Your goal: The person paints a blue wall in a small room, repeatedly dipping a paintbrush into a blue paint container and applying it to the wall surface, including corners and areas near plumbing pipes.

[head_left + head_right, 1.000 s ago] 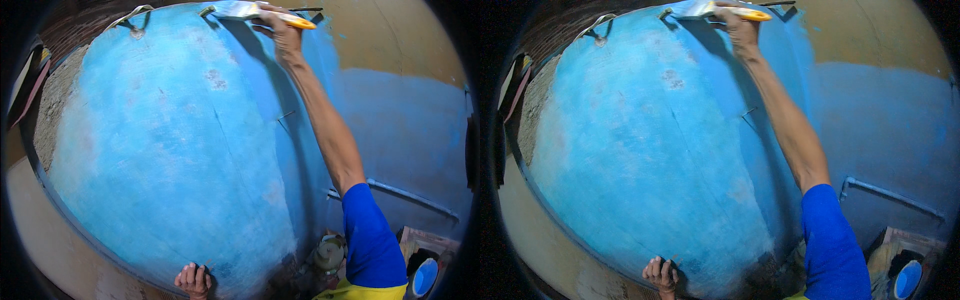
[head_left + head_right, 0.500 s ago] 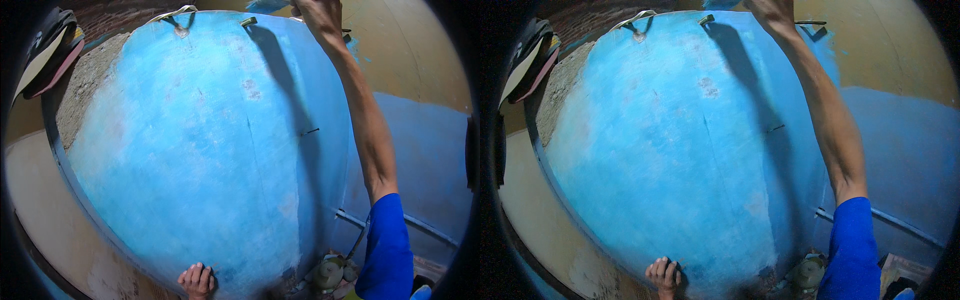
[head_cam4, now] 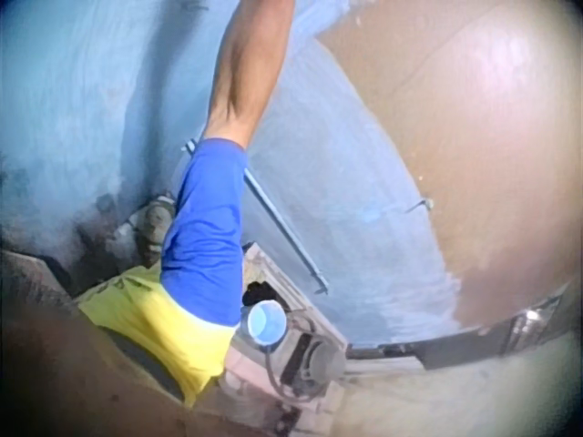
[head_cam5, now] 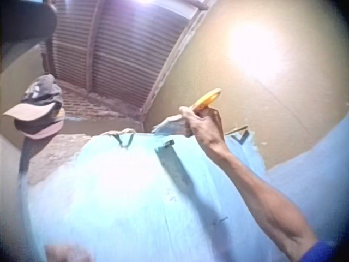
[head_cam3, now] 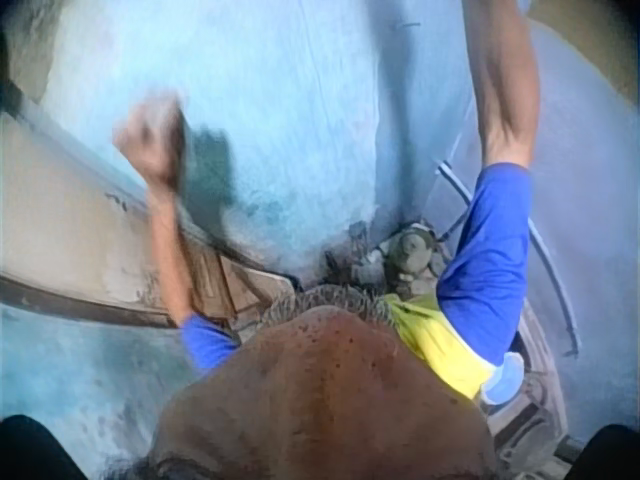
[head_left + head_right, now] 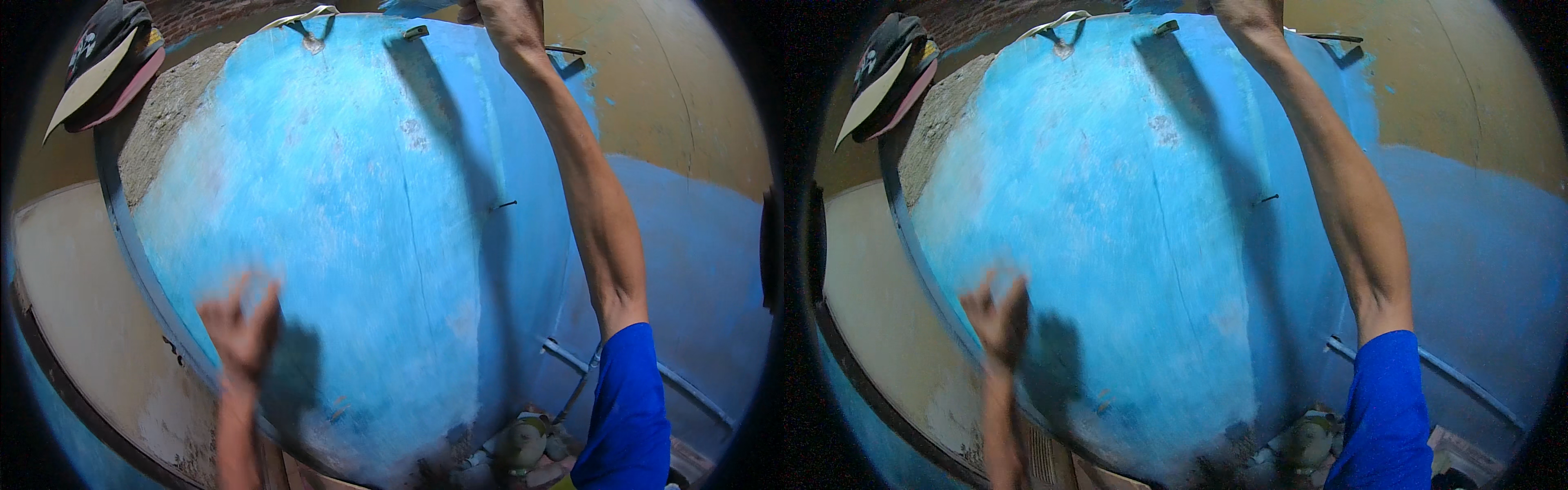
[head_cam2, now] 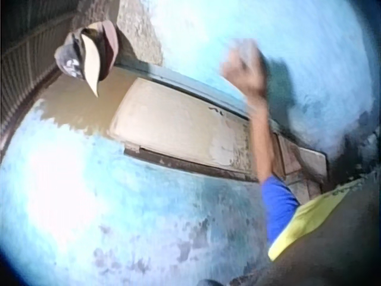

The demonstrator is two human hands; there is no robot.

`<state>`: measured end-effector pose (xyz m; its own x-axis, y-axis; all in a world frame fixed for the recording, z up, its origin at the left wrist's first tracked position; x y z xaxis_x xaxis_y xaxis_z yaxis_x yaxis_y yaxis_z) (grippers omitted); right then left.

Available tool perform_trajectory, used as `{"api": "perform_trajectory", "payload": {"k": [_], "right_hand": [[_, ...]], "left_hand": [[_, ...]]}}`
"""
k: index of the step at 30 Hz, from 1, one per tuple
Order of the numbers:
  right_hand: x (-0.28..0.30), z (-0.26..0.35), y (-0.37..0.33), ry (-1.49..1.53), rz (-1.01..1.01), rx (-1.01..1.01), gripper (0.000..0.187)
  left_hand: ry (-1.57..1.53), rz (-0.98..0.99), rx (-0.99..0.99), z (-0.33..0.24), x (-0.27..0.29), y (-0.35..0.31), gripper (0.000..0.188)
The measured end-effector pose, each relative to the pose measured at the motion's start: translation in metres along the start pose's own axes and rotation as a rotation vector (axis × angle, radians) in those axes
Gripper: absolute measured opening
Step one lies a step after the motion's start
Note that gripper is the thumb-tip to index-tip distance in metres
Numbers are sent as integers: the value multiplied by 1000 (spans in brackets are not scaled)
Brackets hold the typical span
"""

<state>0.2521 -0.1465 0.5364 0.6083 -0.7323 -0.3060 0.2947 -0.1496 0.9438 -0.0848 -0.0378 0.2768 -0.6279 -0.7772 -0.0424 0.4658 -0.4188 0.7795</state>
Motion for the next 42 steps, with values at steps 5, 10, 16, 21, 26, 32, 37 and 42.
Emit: {"api": "perform_trajectory", "payload": {"k": [5, 10, 16, 21, 26, 32, 37, 42], "right_hand": [[4, -24, 15, 300, 11, -104, 29], [8, -32, 26, 319, 26, -146, 27], [8, -37, 20, 330, 150, -154, 22], [4, -2, 26, 67, 181, 136, 19], [-17, 44, 39, -547, 93, 380, 20], [-57, 68, 44, -612, 239, 471, 21], [-66, 35, 99, -539, 175, 202, 27], [-65, -11, 117, -289, 296, -48, 33]], "left_hand": [[91, -245, -226, 79, -31, 215, 33], [-98, 17, -176, 111, -69, 280, 39], [-206, 12, -175, 135, -116, 274, 20], [-133, -57, 33, 169, -103, 273, 21], [-266, 10, 10, 185, -108, 271, 17], [-35, -19, -33, 193, -115, 264, 31], [-93, 60, 55, 195, -124, 263, 38], [-70, 35, 61, 188, -117, 265, 38]]}}
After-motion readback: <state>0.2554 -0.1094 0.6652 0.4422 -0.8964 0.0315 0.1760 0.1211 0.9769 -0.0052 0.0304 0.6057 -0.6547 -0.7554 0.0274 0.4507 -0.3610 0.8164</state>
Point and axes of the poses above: each hand's wrist, its own y-axis towards the middle knuckle, its own x-axis out of the back of the hand, z = x × y, the point moved 7 cm from there along y, towards the middle knuckle, and after that the axes turned 6 degrees about -x, right-handed, at the moved point
